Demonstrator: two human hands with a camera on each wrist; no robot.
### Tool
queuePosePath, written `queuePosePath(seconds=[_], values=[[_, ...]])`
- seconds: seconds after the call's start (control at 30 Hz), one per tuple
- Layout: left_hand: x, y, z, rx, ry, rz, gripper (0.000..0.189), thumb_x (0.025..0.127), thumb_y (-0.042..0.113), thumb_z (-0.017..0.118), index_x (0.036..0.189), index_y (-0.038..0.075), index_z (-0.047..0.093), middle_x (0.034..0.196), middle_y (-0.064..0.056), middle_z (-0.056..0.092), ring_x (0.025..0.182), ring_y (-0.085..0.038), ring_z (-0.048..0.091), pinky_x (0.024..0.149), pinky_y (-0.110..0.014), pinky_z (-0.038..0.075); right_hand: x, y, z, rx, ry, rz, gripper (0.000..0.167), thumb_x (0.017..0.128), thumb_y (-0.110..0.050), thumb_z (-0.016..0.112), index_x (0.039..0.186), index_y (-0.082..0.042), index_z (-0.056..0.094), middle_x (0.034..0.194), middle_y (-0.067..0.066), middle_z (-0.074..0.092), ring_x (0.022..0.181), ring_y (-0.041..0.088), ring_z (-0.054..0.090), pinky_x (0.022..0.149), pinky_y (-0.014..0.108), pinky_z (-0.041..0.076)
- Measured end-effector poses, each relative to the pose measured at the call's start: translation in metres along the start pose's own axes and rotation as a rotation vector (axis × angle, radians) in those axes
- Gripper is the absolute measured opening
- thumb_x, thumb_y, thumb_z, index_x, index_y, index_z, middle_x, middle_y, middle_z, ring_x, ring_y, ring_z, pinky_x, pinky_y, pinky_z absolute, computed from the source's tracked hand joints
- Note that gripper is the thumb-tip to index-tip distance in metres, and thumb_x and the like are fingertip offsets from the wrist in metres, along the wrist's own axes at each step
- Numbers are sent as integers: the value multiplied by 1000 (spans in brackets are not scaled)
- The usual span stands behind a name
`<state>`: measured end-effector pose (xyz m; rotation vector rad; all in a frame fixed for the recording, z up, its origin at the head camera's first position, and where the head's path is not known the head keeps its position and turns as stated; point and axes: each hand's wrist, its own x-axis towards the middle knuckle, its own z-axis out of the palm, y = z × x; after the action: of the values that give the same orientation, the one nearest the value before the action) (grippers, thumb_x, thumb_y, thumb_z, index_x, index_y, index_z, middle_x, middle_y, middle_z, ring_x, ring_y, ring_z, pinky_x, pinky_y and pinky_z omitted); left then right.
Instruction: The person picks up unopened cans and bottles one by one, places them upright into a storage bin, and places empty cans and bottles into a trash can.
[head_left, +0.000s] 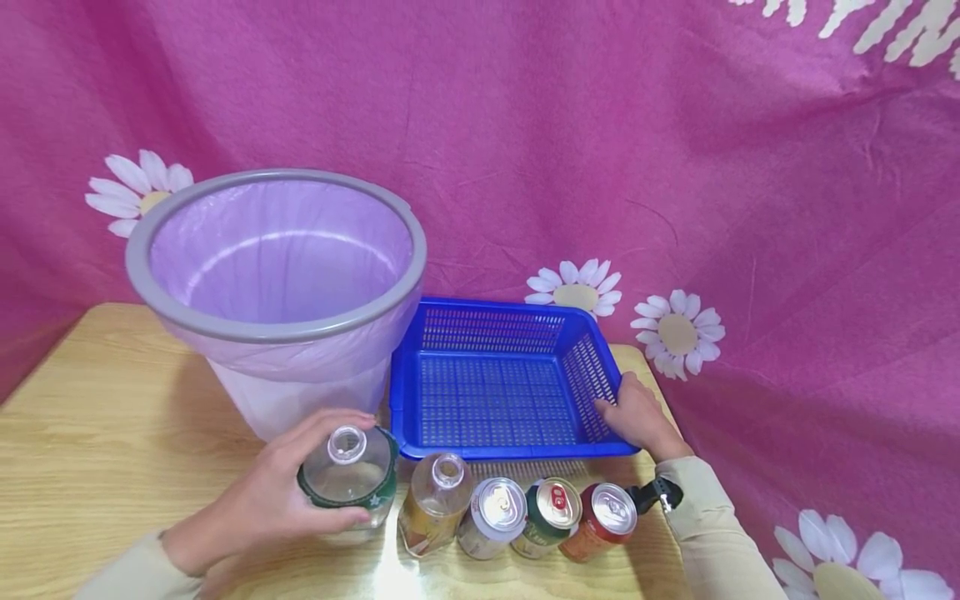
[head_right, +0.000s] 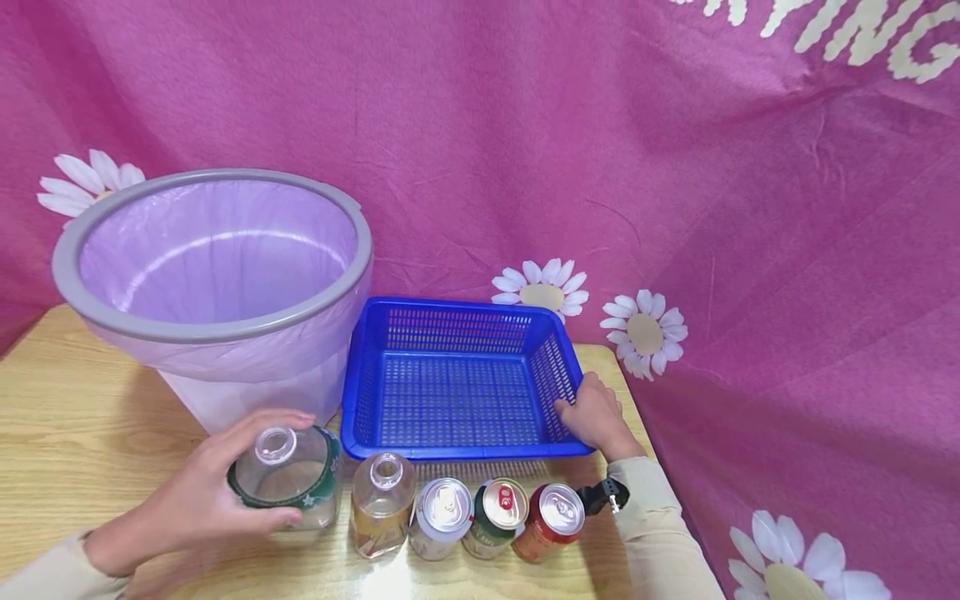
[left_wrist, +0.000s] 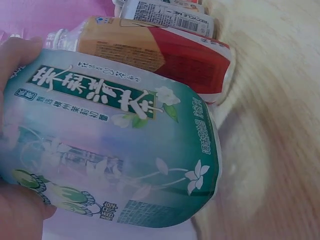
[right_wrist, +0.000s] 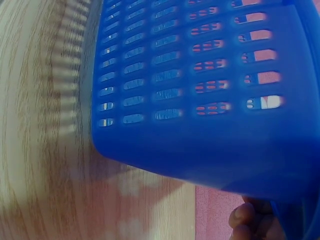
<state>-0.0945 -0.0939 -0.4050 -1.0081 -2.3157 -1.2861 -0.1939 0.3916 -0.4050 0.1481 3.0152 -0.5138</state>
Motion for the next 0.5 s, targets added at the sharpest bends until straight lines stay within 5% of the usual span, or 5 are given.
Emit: queuePosePath(seconds=[0.33,0.5], values=[[3,8,-11,24,5,16,89,60,33,101,138,17,61,136,1,65,124,-3,60,112,-9,41,0,0,0,5,-2,1,52,97,-28,60,125,13,42,107,30,62,95,41,65,86,57,58],[4,10,-12,19,29,78,88,60,34,101,136,13,62,134,-1,66,124,-3,60,113,-8,39,1,1,0,3,-1,-3,51,97,-28,60,124,13,43,107,30,62,95,42,65,86,58,57]])
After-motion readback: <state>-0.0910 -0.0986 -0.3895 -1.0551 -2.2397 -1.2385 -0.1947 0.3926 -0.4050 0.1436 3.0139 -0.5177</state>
